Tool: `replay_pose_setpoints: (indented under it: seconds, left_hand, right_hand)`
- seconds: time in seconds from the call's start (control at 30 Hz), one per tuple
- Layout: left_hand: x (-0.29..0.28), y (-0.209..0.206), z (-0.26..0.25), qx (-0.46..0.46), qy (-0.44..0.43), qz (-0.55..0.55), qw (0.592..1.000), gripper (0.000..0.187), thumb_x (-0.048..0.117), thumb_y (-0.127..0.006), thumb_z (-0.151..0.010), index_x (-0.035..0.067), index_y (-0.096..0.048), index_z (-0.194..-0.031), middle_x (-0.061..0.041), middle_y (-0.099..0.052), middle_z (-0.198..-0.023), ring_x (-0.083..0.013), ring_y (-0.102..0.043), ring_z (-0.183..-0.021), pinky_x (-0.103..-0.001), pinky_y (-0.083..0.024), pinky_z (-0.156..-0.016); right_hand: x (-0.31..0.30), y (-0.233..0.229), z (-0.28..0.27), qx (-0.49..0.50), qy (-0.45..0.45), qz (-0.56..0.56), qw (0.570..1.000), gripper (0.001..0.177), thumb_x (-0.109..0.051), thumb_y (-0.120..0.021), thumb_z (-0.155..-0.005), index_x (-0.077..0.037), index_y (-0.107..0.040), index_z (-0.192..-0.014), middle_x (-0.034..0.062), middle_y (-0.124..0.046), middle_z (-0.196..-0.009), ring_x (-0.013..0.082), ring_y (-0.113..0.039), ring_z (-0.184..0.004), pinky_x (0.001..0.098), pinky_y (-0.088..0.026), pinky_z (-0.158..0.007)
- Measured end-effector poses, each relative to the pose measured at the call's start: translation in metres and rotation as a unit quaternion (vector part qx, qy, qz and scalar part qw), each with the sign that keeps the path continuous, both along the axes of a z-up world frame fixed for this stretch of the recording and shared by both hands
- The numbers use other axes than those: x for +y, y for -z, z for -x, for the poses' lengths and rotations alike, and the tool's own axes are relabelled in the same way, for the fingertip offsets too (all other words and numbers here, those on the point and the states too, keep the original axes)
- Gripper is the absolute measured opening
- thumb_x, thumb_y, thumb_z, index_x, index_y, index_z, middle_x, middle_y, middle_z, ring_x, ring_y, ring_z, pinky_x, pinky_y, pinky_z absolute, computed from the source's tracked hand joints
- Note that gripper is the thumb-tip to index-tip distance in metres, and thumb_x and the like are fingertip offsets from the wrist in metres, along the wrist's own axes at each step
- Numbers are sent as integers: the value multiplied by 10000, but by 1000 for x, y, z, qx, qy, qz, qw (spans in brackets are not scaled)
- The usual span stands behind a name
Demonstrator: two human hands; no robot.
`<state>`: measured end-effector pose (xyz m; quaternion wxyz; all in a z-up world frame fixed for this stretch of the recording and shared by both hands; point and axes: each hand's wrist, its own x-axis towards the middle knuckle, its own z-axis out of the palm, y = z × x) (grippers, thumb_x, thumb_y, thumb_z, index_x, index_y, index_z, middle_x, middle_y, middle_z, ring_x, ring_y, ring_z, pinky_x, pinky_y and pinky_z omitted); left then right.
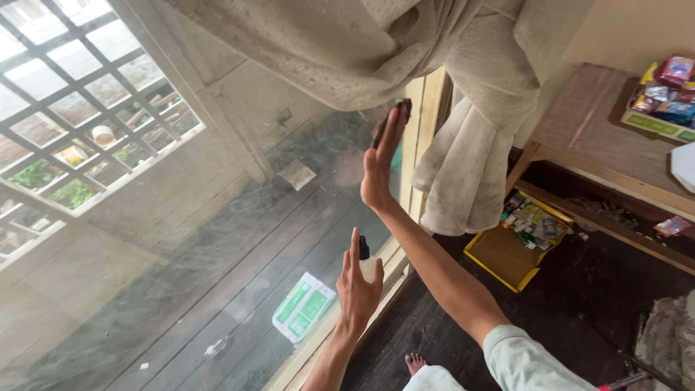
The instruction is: The person cleans a glass sliding door by spraying liquid from a bottle onto the surface and wiping it with a cloth. They move across the glass, applying the spray and wiping the entire area to remove dirt and streaks.
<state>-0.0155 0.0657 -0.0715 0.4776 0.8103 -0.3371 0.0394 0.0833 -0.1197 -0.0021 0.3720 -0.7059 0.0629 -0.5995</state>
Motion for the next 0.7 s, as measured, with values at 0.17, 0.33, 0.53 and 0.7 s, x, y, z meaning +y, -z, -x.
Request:
replay_pose_setpoints:
  seconds: [0.17,0.33,0.53,0.7]
  left_hand:
    - [-13,3,0,17,11,2,1000,830,192,-693,-914,190,-231,-1603,-189,-648,-1219,-366,-712,-1005,-486,-601,-777]
    - [-17,5,-1,0,-1,13,1000,845,189,-701,-897,184,-239,-1604,-187,-656,-1181,-358,-707,-1005,-491,-590,-806]
    - [-13,4,1,4,-11,8,1000,837,203,-705,-897,185,-251,-1601,-176,-662,-1175,-344,-711,-1007,-482,-596,-809]
    - [-11,1,0,-4,-19,14,1000,838,207,-708,-898,185,-253,-1601,-169,-670,-1165,-321,-723,-996,-470,-612,-793]
  right_hand:
    - [-14,-8,4,-12,-8,58,998,822,-651,-132,-1111,-88,43,-1684,150,95,-1774,344,101,-1668,571,31,-1366]
    - [-25,11,3,-13,10,-11,1000,778,-601,-134,-1127,-72,7,-1680,165,50,-1774,345,60,-1667,549,14,-1359]
    - [-40,87,-6,33,8,-156,987,862,-646,-147,-1060,-46,-8,-1662,199,57,-1742,362,55,-1618,525,5,-1292]
    - [-48,191,-9,136,29,-240,961,859,-673,-135,-1044,-72,-2,-1642,179,44,-1739,317,25,-1617,471,-7,-1300]
